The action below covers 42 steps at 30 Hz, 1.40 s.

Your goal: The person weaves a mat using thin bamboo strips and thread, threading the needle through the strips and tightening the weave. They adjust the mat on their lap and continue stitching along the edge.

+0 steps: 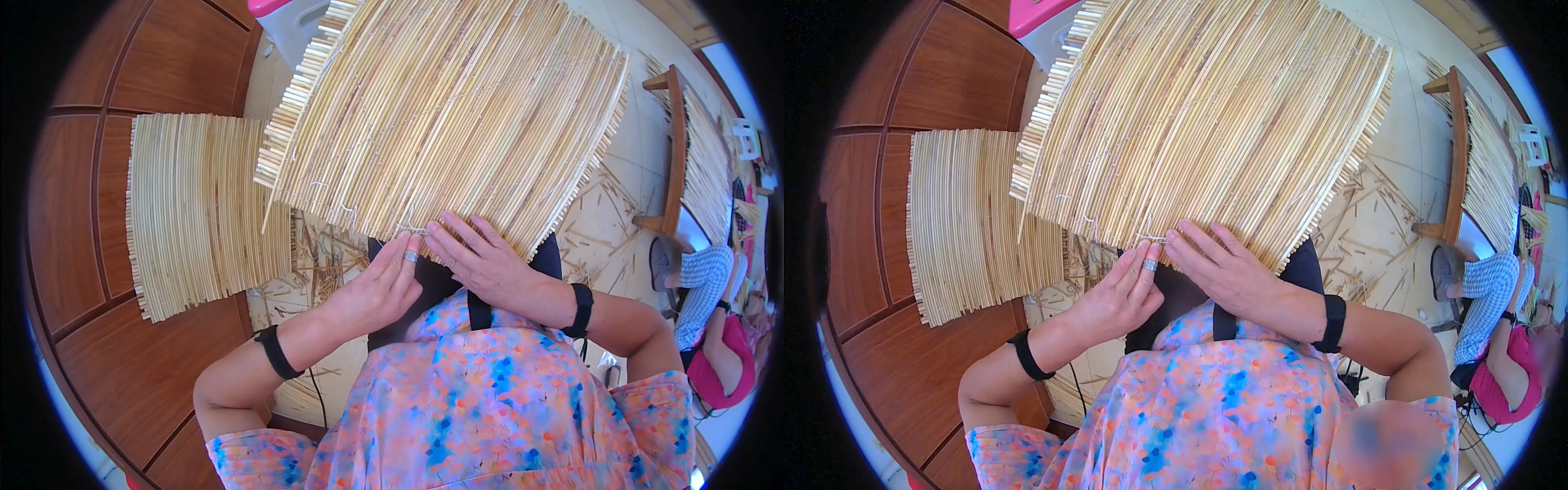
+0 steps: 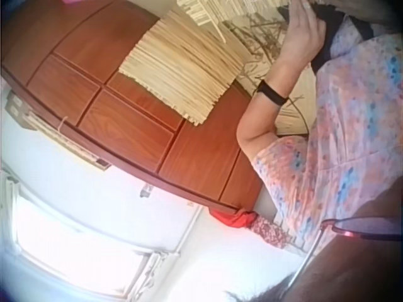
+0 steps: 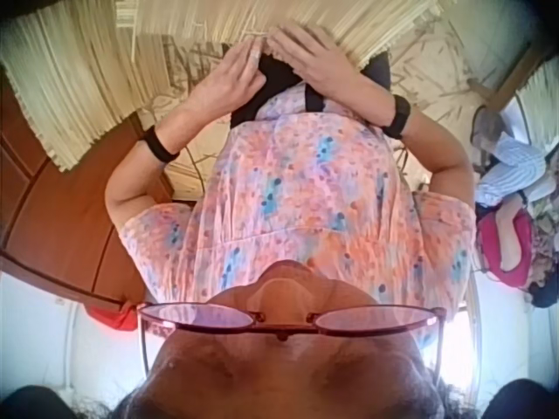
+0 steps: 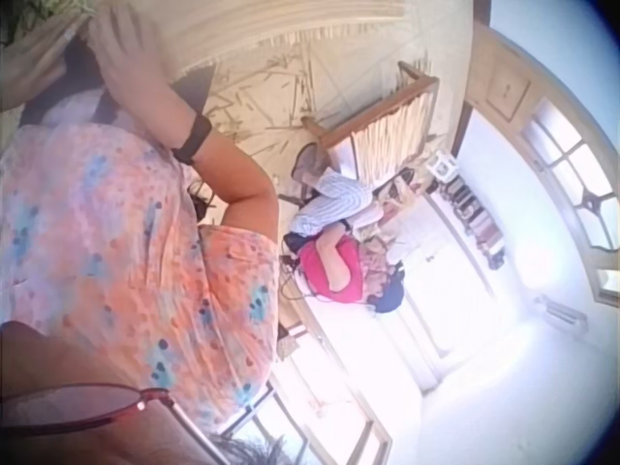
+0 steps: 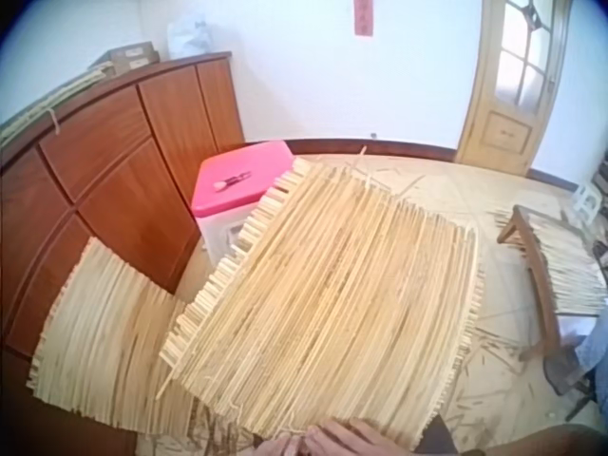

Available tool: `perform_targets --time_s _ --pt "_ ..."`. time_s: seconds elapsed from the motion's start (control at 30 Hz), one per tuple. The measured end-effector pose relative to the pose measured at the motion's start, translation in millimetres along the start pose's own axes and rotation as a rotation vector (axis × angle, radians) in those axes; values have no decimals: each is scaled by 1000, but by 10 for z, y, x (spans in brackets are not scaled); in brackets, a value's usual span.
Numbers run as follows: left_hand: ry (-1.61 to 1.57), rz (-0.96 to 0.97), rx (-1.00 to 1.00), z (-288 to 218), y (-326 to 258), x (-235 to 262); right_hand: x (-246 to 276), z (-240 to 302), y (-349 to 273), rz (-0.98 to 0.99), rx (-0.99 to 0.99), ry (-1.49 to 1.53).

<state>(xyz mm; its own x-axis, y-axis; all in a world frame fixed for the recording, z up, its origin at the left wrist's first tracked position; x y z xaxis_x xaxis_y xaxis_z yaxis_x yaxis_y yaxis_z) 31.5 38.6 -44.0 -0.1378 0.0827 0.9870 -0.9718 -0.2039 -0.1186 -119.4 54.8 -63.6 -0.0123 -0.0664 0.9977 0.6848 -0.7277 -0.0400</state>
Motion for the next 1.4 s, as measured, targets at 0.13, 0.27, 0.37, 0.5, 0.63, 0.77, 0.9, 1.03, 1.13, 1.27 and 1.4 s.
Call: perform_targets --time_s 0.13,0.27,0.37,0.5,0.63,0.77,0.9,1.03,1.13,1.27,1.4 --pt "-60 -31 40 11 1 -3 -28 1 -19 -14 -15 30" --pt "-107 -42 61 39 -31 -14 -18 11 -21 -14 -34 22" --pt "-126 -43 67 43 -42 -16 -23 27 -22 -19 -41 -30" --pt "-130 -35 78 31 -43 -10 -22 30 -24 -1 -40 -40" --pt "-122 -17 69 16 -58 -27 -8 0 -54 109 -26 22" --pt "-124 -17 66 9 -47 -20 24 -60 -87 177 -1 156" --pt "-121 -17 68 7 -33 -9 11 -99 -125 212 40 188" --pt "-116 -24 91 -20 -27 -7 -28 -114 -184 209 67 154" --pt "-106 -25 90 -19 -20 -20 -32 -122 -193 218 40 180" --pt "-114 0 66 -9 -17 -16 -73 -117 -224 205 21 175" --pt "-167 -4 72 29 -25 28 -78 -104 -239 191 29 143"
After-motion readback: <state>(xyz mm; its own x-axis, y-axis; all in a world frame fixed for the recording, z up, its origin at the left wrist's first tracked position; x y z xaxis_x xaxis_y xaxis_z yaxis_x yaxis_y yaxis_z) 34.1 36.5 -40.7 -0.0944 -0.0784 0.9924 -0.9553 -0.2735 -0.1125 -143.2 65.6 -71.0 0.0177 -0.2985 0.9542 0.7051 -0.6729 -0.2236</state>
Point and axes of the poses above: each hand's wrist, its own y-axis towards the middle knuckle, its own x-axis out of the back of the hand, z = x × y, the point moved 6 cm from there along y, towards the middle knuckle, and after that the axes turned 9 degrees about z, right-handed, at the moved point
